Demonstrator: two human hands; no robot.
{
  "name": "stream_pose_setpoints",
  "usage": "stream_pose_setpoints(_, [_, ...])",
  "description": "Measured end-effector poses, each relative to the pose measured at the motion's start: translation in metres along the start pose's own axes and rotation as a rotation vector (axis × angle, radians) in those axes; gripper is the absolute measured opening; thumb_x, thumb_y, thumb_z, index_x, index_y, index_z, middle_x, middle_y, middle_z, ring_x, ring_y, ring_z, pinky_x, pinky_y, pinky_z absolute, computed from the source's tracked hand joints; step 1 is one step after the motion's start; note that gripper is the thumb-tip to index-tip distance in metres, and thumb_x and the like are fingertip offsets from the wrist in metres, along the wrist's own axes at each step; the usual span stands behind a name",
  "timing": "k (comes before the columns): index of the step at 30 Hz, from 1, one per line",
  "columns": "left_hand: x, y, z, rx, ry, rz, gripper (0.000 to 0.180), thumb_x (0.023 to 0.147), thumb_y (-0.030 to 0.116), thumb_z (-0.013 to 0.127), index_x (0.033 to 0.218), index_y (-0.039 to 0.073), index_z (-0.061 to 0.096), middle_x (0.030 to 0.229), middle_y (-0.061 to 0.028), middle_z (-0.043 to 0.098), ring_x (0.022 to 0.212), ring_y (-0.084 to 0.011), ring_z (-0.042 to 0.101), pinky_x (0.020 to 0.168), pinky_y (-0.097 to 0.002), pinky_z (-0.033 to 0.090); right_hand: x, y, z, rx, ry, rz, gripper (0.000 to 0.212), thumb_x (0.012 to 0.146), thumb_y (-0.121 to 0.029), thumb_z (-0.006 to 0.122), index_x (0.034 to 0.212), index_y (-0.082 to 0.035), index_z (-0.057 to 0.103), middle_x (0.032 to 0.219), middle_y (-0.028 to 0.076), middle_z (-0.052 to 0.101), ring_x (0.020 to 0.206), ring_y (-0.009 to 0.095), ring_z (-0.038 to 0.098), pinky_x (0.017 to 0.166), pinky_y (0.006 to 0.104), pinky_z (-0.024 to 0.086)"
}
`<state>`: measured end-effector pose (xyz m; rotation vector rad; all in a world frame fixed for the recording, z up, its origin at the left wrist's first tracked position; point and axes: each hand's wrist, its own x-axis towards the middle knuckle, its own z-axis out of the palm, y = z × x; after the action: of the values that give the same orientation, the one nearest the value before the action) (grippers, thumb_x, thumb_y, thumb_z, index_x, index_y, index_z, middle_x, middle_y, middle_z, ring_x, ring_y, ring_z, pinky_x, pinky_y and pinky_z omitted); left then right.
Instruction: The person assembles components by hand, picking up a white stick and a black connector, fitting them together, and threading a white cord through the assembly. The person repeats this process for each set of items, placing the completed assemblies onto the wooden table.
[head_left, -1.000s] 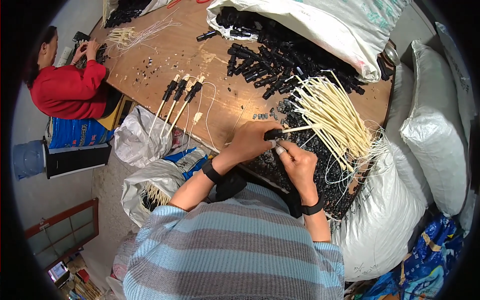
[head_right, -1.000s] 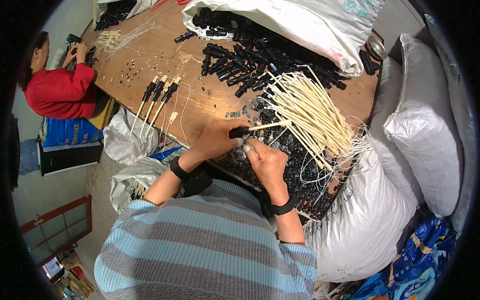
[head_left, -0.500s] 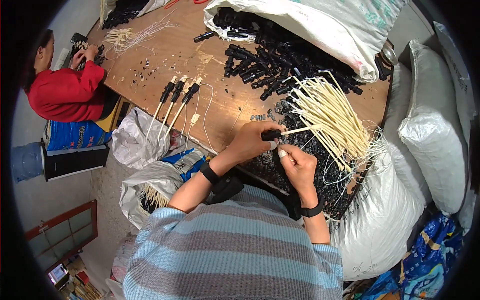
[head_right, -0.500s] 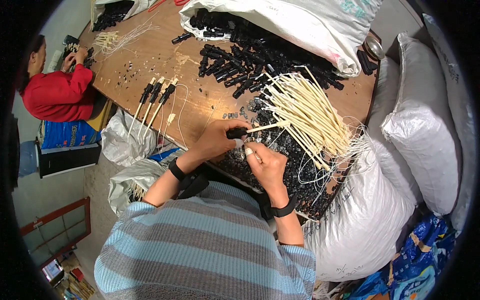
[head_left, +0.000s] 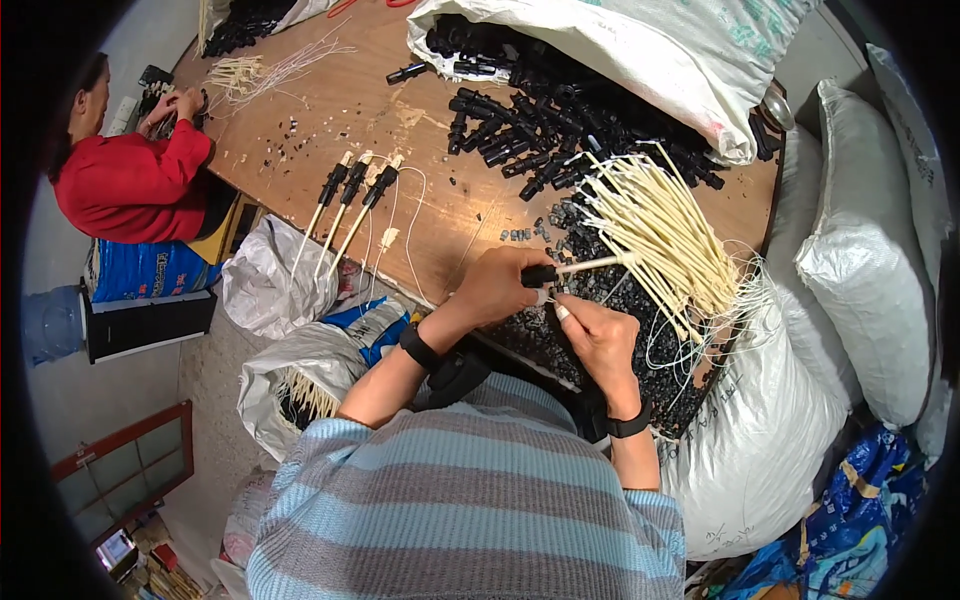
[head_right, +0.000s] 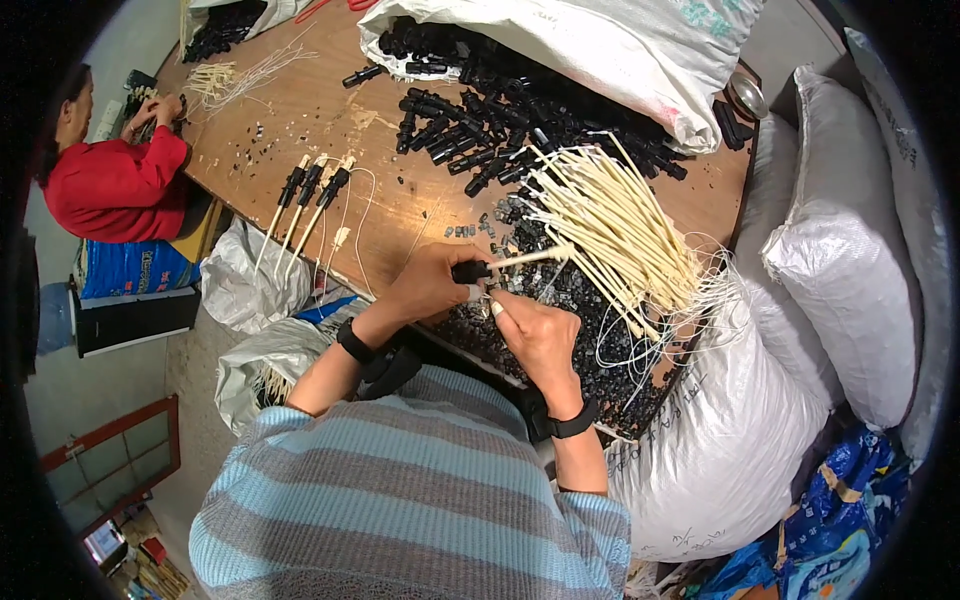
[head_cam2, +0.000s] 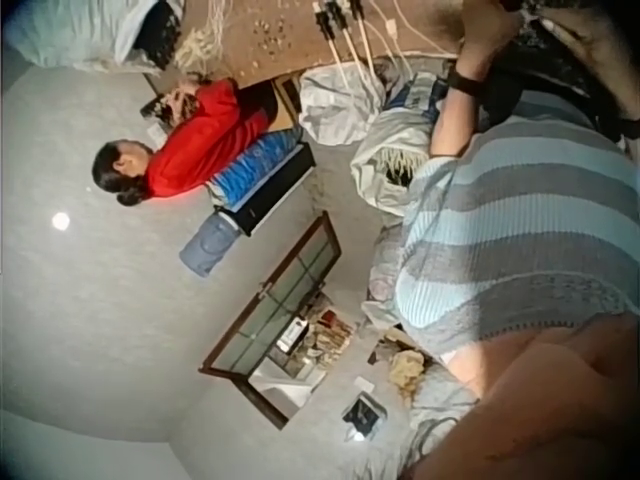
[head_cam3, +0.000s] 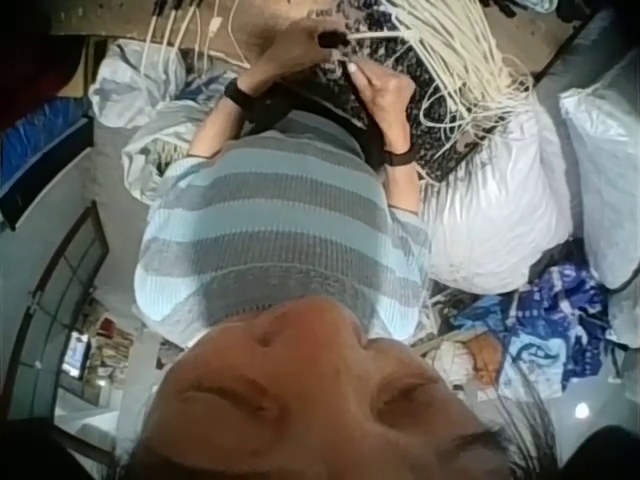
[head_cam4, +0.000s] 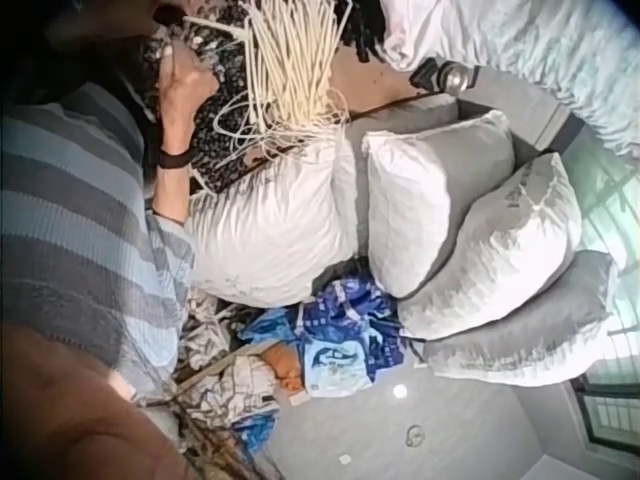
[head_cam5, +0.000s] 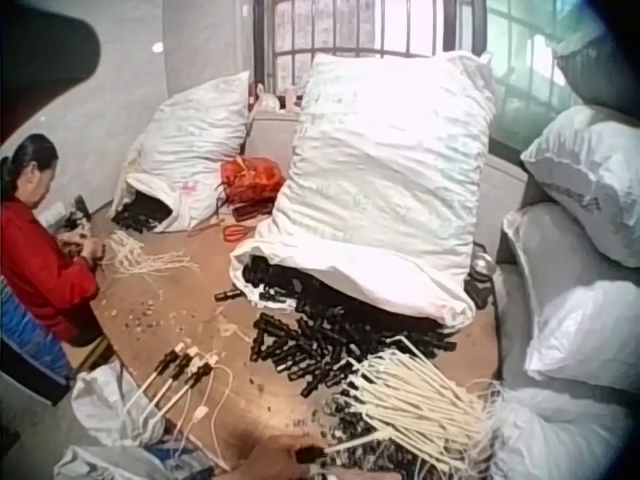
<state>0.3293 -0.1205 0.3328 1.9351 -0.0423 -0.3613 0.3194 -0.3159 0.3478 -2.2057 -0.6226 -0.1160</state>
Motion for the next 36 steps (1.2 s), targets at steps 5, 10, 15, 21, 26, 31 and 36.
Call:
stream_pose_setpoints(5, [-0.006,-0.005,-0.007,0.391,0.188,0.281,0.037,0.070,-0.003,0.056,0.105,0.007,0.063,0.095,-0.0122,0.065,0.092,-0.0305,0.062,0.079,-0.0397,0.048,0.001,-0.003,-0.003,-0.126,0.023,0.073,0.014,0.079,-0.006,0.068,0.093,-0.005,0.072,0.062,0.010,0.063,0.051,0.017,0.062,0.049,0.0274,0.047])
stream_pose_setpoints(10, [-0.012,-0.010,0.000,0.474,0.222,0.293,0.037,0.071,-0.002,0.054,0.106,0.008,0.062,0.096,-0.0139,0.064,0.092,-0.0353,0.060,0.079,-0.0450,0.047,0.004,-0.002,0.001,-0.118,0.058,0.098,0.014,0.078,-0.006,0.068,0.092,-0.005,0.071,0.062,0.010,0.063,0.051,0.017,0.062,0.049,0.0275,0.047])
stream_pose_setpoints(15, [-0.009,-0.011,0.008,0.464,0.293,0.433,0.030,0.071,0.000,0.056,0.098,0.010,0.064,0.081,-0.0101,0.063,0.082,-0.0308,0.062,0.069,-0.0435,0.047,0.004,0.000,0.011,-0.076,0.097,0.049,0.011,0.076,-0.009,0.068,0.087,-0.011,0.070,0.057,0.010,0.059,0.047,0.024,0.059,0.046,0.0325,0.044])
stream_pose_setpoints(21, [-0.012,-0.009,0.007,0.409,0.116,0.339,0.041,0.070,-0.003,0.055,0.109,0.008,0.062,0.098,-0.0135,0.065,0.093,-0.0347,0.061,0.080,-0.0446,0.047,0.001,0.001,0.010,-0.054,0.048,0.106,0.009,0.079,-0.009,0.068,0.087,-0.008,0.071,0.059,0.010,0.060,0.048,0.020,0.059,0.047,0.0303,0.045])
stream_pose_setpoints(26, [-0.012,-0.011,0.002,0.438,0.151,0.317,0.041,0.071,-0.003,0.055,0.109,0.009,0.062,0.100,-0.0128,0.066,0.096,-0.0345,0.061,0.082,-0.0439,0.047,-0.002,-0.003,0.000,-0.160,0.070,0.147,0.010,0.078,-0.009,0.068,0.087,-0.007,0.071,0.056,0.010,0.058,0.046,0.018,0.058,0.047,0.0297,0.044])
stream_pose_setpoints(31, [-0.014,-0.008,0.005,0.451,0.150,0.321,0.043,0.070,-0.004,0.055,0.111,0.009,0.061,0.101,-0.0131,0.066,0.096,-0.0344,0.061,0.083,-0.0441,0.047,-0.004,0.001,0.003,-0.217,0.019,0.049,0.010,0.078,-0.008,0.068,0.087,-0.007,0.071,0.058,0.011,0.060,0.047,0.022,0.058,0.047,0.0308,0.044])
stream_pose_setpoints(36, [-0.012,-0.010,0.010,0.445,0.071,0.326,0.045,0.070,-0.003,0.056,0.113,0.009,0.060,0.104,-0.0134,0.066,0.099,-0.0338,0.061,0.085,-0.0447,0.047,-0.005,0.002,0.009,-0.134,0.011,0.005,0.007,0.079,-0.007,0.069,0.086,-0.007,0.071,0.060,0.011,0.061,0.048,0.023,0.059,0.047,0.0323,0.045])
